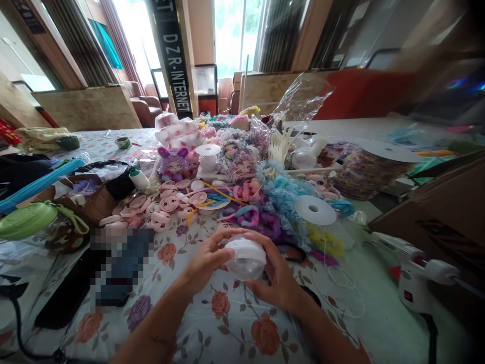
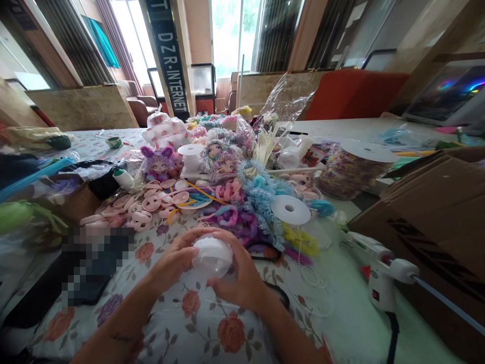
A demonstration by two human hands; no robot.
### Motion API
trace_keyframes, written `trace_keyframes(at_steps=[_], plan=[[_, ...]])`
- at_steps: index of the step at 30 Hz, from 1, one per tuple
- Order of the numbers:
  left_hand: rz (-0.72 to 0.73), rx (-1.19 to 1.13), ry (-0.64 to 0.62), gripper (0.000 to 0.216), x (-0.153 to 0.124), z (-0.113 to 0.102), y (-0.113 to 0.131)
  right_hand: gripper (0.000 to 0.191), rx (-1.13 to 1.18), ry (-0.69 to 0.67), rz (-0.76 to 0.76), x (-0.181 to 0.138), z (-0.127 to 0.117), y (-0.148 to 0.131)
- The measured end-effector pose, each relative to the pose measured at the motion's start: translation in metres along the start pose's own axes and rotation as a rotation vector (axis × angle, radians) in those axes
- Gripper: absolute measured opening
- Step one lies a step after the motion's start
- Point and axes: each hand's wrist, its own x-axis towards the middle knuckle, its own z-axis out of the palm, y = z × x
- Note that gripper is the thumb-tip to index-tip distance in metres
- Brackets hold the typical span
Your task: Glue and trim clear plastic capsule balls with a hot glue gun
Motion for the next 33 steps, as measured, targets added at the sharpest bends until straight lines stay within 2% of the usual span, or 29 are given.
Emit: trace_keyframes(at_steps=[6, 8, 12, 15, 21, 25, 29, 33], plan=[[0.027, 0.021, -0.007, 0.044, 0.001, 0.001, -0.002, 0.060, 0.111, -0.053, 0.079, 0.001, 0.000, -0.004], [0.054, 0.065, 0.010, 0.044, 0.001, 0.003, -0.002, 0.055, 0.103, -0.008, 0.102, 0.002, 0.001, -0.004], [0.116, 0.229, 0.106, 0.042, -0.001, 0.011, -0.002, 0.047, 0.016, 0.172, 0.185, 0.002, 0.008, 0.001], [0.146, 0.310, 0.161, 0.043, -0.001, 0.015, -0.004, 0.048, -0.020, 0.213, 0.248, 0.002, 0.013, 0.004], [0.162, 0.313, 0.138, 0.045, 0.002, 0.011, -0.011, 0.052, -0.025, 0.228, 0.284, 0.004, 0.014, 0.004], [0.091, 0.232, 0.062, 0.050, 0.002, 0.007, -0.014, 0.052, 0.073, 0.205, 0.350, 0.005, 0.011, 0.003], [0.071, 0.244, 0.086, 0.049, 0.003, 0.006, -0.015, 0.053, 0.157, 0.172, 0.361, 0.005, 0.010, 0.001], [0.099, 0.301, 0.095, 0.049, 0.003, 0.005, -0.013, 0.054, 0.337, 0.149, 0.427, 0.006, 0.009, -0.004]])
